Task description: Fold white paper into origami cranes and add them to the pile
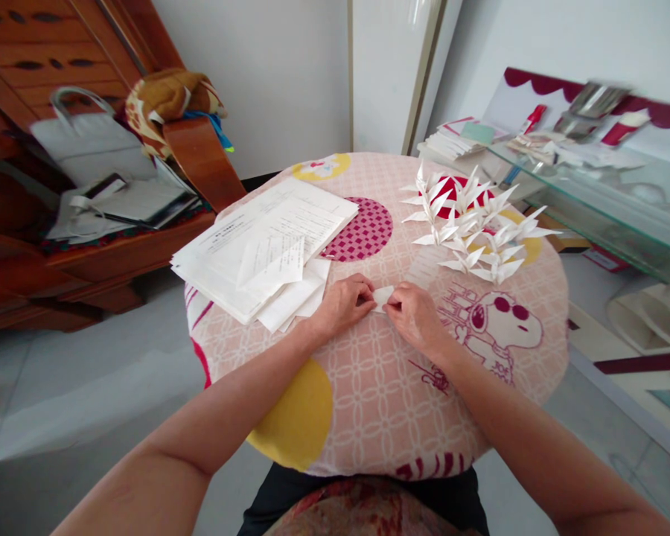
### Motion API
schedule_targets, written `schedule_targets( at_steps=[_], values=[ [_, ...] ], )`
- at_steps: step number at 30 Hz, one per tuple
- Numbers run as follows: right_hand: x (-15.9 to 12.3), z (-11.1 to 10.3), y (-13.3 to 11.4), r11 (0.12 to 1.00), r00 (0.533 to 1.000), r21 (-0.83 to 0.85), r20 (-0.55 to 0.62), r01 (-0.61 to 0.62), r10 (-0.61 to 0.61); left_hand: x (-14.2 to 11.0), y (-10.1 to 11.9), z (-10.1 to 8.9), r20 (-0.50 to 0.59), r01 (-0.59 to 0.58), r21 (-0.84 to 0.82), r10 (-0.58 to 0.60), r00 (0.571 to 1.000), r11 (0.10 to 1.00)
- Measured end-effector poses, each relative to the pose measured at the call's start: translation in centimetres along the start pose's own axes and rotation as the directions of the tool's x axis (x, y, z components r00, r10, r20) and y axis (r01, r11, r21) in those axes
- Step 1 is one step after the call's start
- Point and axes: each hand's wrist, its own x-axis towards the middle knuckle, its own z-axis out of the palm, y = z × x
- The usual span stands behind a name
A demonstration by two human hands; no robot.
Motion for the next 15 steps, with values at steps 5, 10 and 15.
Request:
schedule_targets(
  at_steps=[5, 10, 15],
  values=[
    [-0.1, 0.5, 0.2, 1.0, 1.0, 0.001, -0.027, 0.008, -0.008, -1.2, 0.4, -0.1, -0.009, -0.146, 0.097, 0.148, 0.989, 0.984],
    [-0.3, 0.7, 0.3, 1.0, 0.999, -0.003, -0.042, 0.005, -0.005, -3.2, 0.4, -0.4, 0.051, -0.259, 0.223, 0.254, 0.966, 0.94],
    [-0.3, 0.7, 0.2, 1.0, 0.998, 0.005, -0.051, 0.025, -0.025, -4.4, 0.3, -0.6, 0.079, -0.259, 0.247, 0.247, 0.966, 0.934]
  ],
)
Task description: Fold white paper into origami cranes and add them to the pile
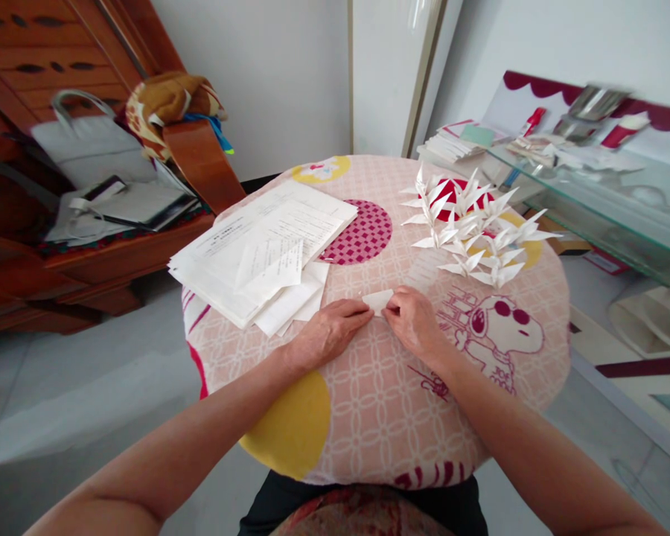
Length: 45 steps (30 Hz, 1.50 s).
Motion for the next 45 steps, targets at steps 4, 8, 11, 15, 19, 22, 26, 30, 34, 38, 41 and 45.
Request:
schedule_targets(
  at_steps=[4, 8, 11, 15, 19, 22, 26, 30, 34, 38, 41, 45],
  values=[
    [0.0, -0.1, 0.0, 1.0, 1.0, 0.012, -0.001, 0.0, 0.0, -0.2, 0.0, 0.0, 0.003, 0.002, -0.018, -0.002, 1.0, 1.0],
    [0.1, -0.1, 0.1, 1.0, 1.0, 0.016, 0.007, -0.011, 0.011, -0.1, -0.4, -0.1, -0.023, 0.038, -0.103, -0.041, 0.999, 0.994],
    [0.2, -0.2, 0.1, 1.0, 1.0, 0.019, 0.015, -0.01, 0.009, 0.1, -0.8, -0.2, -0.012, 0.081, -0.18, -0.085, 0.996, 0.98],
    [0.2, -0.3, 0.0, 1.0, 1.0, 0.015, 0.025, -0.015, 0.015, 0.3, -1.1, -0.4, -0.016, 0.109, -0.243, -0.117, 0.993, 0.964],
    [0.2, -0.3, 0.0, 1.0, 1.0, 0.01, 0.018, -0.008, 0.008, 0.2, -1.0, -0.2, -0.031, 0.091, -0.229, -0.101, 0.994, 0.969],
    [0.3, -0.3, 0.0, 1.0, 1.0, 0.013, 0.026, -0.016, 0.016, 0.0, -0.9, -0.1, -0.028, 0.057, -0.178, -0.063, 0.998, 0.982],
    [0.3, -0.3, 0.0, 0.999, 0.999, 0.016, 0.038, -0.032, 0.031, 0.0, -0.7, 0.0, -0.016, 0.004, -0.122, -0.006, 1.0, 0.992],
    [0.4, -0.2, 0.0, 0.999, 0.999, 0.013, 0.035, -0.039, 0.039, 0.0, -0.7, 0.2, -0.001, 0.001, -0.076, -0.001, 1.0, 0.997],
    [0.4, -0.1, 0.1, 0.999, 0.998, -0.001, 0.041, -0.04, 0.04, -0.2, -1.0, 0.7, 0.007, -0.008, -0.036, 0.008, 1.0, 0.999],
    [0.4, -0.1, 0.1, 0.999, 0.997, -0.022, 0.052, -0.05, 0.051, -0.4, -1.0, 1.0, 0.007, -0.021, 0.002, 0.021, 1.0, 1.0],
    [0.5, -0.1, -0.1, 0.997, 0.997, -0.044, 0.06, -0.056, 0.058, -0.2, -0.8, 0.8, 0.019, -0.055, 0.062, 0.054, 0.998, 0.997],
    [0.6, -0.5, -0.5, 0.997, 0.994, -0.048, 0.085, -0.064, 0.068, 0.3, -0.8, 0.3, 0.093, -0.168, 0.112, 0.158, 0.983, 0.979]
  ],
)
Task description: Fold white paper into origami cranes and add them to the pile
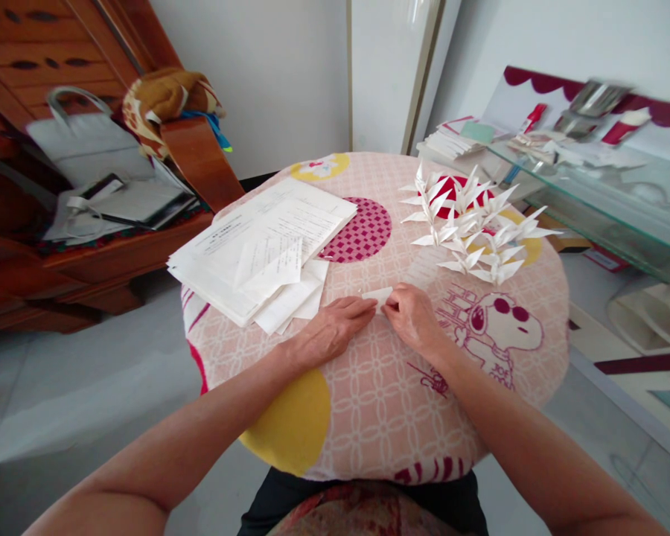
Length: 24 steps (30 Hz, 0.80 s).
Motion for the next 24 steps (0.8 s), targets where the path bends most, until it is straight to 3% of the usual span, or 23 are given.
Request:
schedule_targets(
  at_steps=[8, 14, 24],
  values=[
    [-0.4, -2.7, 1.3, 0.99, 0.99, 0.127, 0.131, -0.066, 0.049, 0.0, -0.6, -0.2, 0.015, -0.022, -0.062, 0.023, 1.0, 0.998],
    [-0.4, -4.3, 2.2, 0.946, 0.958, 0.244, 0.244, -0.213, 0.152, 0.1, -0.3, -0.1, 0.016, 0.007, -0.073, -0.006, 1.0, 0.997],
    [0.3, -3.7, 1.1, 0.931, 0.915, 0.207, 0.339, -0.301, 0.22, 0.1, -0.4, 0.2, -0.013, -0.012, -0.029, 0.011, 1.0, 1.0]
  ],
)
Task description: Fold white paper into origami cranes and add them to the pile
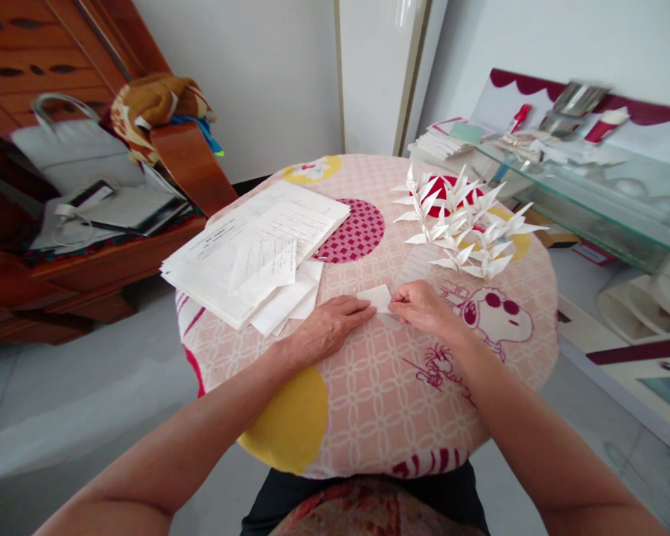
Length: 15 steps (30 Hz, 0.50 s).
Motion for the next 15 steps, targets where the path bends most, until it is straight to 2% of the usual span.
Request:
schedule_targets(
  at_steps=[5, 11, 15],
  values=[
    [0.1, -0.2, 0.0, 0.999, 0.999, -0.045, 0.035, -0.004, 0.006, 0.0, 0.0, 0.0, -0.011, -0.01, 0.005, 0.01, 1.0, 1.0],
    [0.0, -0.1, -0.7, 0.964, 1.0, -0.266, 0.007, 0.028, -0.027, 0.0, 0.1, 0.0, -0.028, -0.005, 0.008, 0.005, 1.0, 1.0],
    [0.1, 0.1, -1.0, 0.936, 1.0, -0.35, 0.029, 0.019, -0.009, 0.0, 0.1, -0.1, -0.019, 0.013, -0.015, -0.014, 1.0, 1.0]
  ],
)
